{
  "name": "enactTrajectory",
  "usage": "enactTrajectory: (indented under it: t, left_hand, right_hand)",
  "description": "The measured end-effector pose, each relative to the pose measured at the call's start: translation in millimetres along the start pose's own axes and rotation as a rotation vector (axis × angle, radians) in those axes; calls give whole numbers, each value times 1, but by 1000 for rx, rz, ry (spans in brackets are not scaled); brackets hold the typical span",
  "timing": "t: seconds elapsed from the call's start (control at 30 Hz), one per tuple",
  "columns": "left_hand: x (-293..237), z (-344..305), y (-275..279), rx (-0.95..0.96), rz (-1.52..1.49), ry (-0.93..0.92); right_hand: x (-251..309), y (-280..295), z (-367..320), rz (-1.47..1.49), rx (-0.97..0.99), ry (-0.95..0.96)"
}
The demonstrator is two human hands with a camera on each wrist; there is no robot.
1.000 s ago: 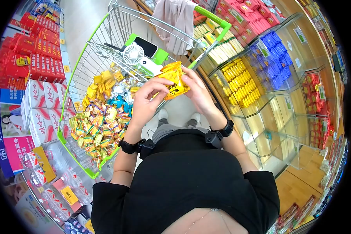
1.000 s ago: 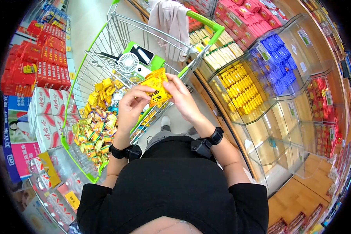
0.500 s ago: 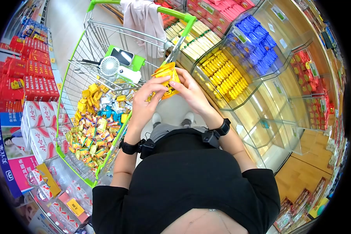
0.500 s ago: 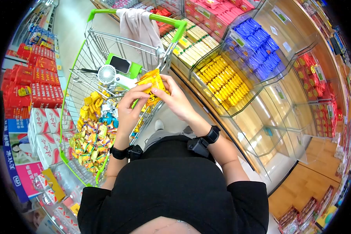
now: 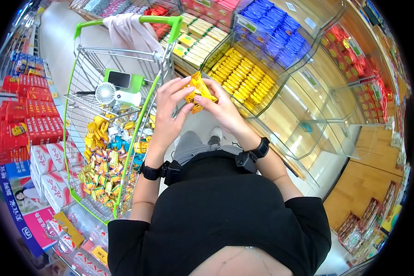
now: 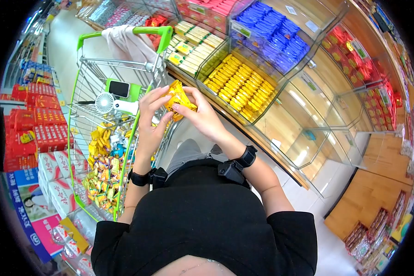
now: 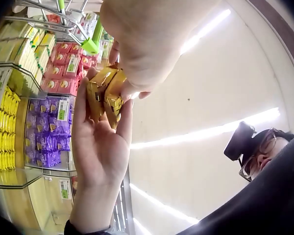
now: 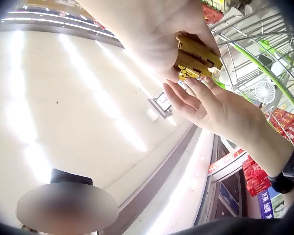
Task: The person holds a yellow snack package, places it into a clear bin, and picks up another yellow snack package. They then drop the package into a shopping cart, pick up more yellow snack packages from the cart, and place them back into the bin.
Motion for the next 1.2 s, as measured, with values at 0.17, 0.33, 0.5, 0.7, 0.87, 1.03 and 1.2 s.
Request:
enactTrajectory:
  t: [0.17, 0.33, 0.5, 0.7, 0.87, 1.03, 1.2]
  left_hand:
    - [-14, 15, -24, 64, -108, -34]
    - [-26, 31, -48, 137, -196, -106]
    - [-37, 47, -76, 216, -261, -174]
    - [-35, 69, -115, 313, -382, -168]
    - [-40, 93, -148, 422, -461, -224]
    - [-30, 103, -179, 567, -504, -205]
    - [-21, 107, -206, 705, -542, -152]
  right_hand:
    - [16, 27, -13, -29, -84, 49]
    - [27, 55, -23, -15, -192, 105]
    - [38, 84, -34, -69, -256, 156]
    - [58, 117, -51, -407, -391, 194]
    - [85, 137, -56, -688, -502, 254]
    - [94, 148, -48, -966, -487, 236]
    - [100, 164, -42, -1111, -599, 187]
Point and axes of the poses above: each hand's wrist, its own z-axis towards the middle knuckle, its own y-axis out of the back of the hand, x = y × z, the point moved 9 cm from there along z, towards the middle knuckle, and after that the axes turned 10 degrees about z, right-handed, at the moved point
